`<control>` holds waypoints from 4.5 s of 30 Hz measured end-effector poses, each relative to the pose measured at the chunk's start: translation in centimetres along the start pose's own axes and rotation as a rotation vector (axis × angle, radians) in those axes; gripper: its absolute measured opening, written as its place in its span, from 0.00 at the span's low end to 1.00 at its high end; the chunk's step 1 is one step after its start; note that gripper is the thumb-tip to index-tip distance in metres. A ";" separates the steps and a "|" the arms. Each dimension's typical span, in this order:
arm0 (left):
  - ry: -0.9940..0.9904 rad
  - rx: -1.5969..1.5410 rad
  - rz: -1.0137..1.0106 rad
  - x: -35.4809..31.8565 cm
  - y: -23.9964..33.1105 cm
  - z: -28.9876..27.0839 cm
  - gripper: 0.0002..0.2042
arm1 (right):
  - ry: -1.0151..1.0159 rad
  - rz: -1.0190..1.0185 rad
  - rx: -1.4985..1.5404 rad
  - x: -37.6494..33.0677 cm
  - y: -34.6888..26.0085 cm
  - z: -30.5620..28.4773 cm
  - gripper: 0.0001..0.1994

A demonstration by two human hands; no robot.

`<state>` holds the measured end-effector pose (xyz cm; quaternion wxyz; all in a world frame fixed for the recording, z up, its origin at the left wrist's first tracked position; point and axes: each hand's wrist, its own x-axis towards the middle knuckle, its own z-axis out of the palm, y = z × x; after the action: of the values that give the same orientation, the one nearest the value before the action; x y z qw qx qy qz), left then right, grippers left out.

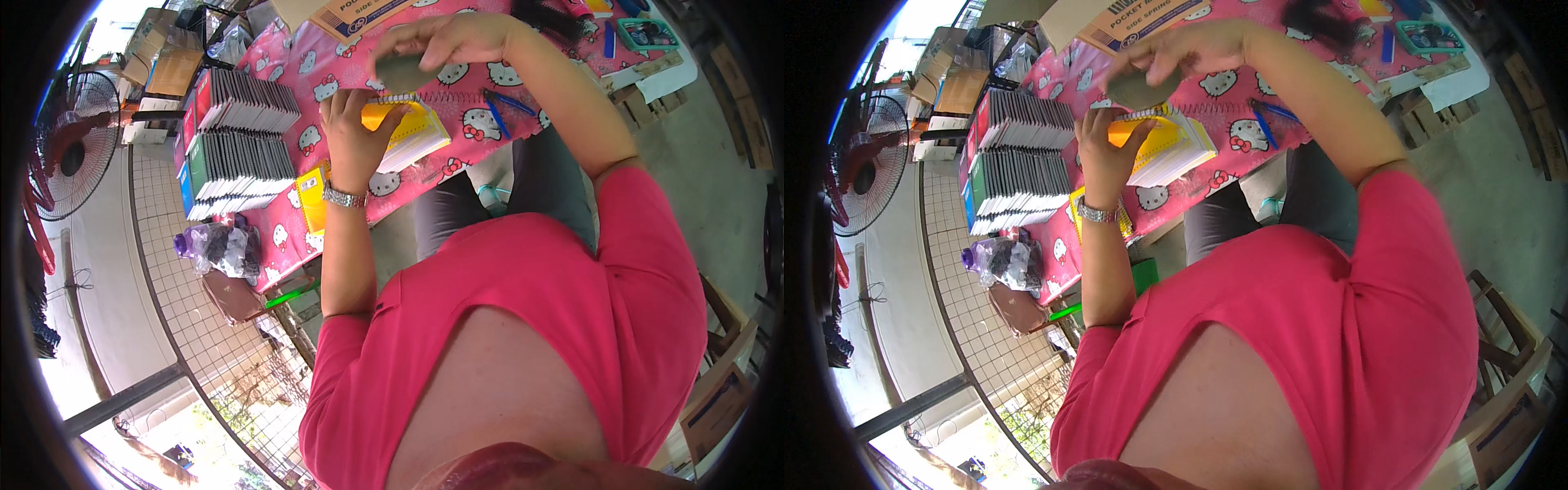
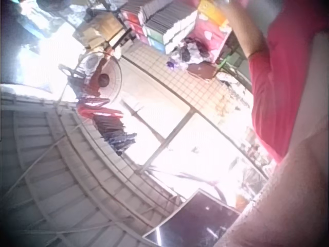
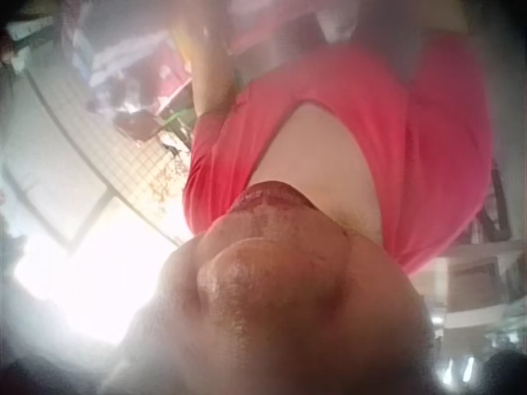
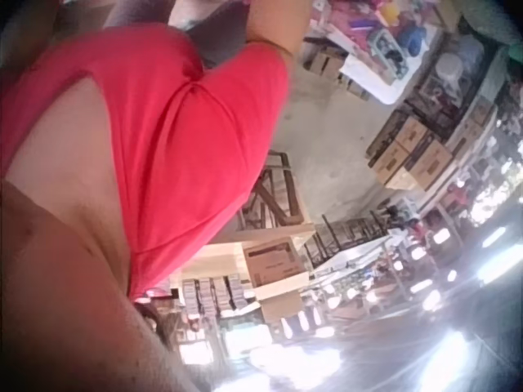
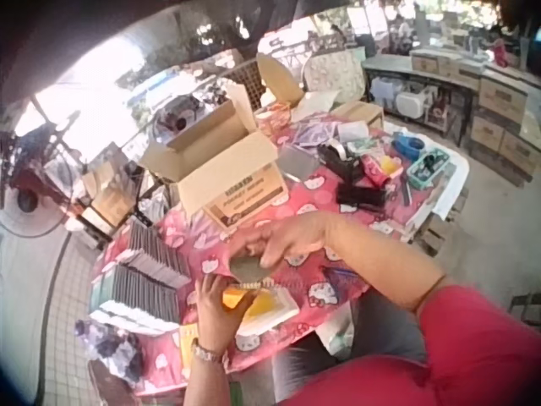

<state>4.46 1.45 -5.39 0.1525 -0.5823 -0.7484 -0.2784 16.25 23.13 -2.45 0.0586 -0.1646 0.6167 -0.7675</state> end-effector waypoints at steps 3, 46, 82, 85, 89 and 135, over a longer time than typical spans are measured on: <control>0.000 -0.023 0.008 0.2 0.0 -0.1 0.20 | 0.167 0.160 -0.595 0.5 -0.3 -0.2 0.31; 0.274 -0.810 -0.562 -3.0 -3.3 0.0 0.08 | 1.098 0.491 -1.589 -10.2 21.2 3.8 0.34; 0.568 -0.525 -0.403 -5.0 -1.4 -0.3 0.13 | 0.777 -0.414 -1.195 1.8 6.6 13.8 0.26; 0.585 -0.453 -0.399 -5.1 -1.4 -0.6 0.12 | 0.653 -0.212 -0.749 2.1 6.6 13.4 0.22; 0.620 -0.306 -0.288 -5.8 -2.3 -1.4 0.11 | 0.397 0.050 0.180 1.9 5.5 13.2 0.22; -0.077 0.089 0.070 -0.5 0.1 -0.4 0.10 | 0.707 -0.290 -0.912 -2.4 5.6 3.0 0.11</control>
<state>4.70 0.84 -5.33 0.1590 -0.6110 -0.7446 -0.2167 18.83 19.72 -7.72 -0.3324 0.0097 0.8375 -0.4335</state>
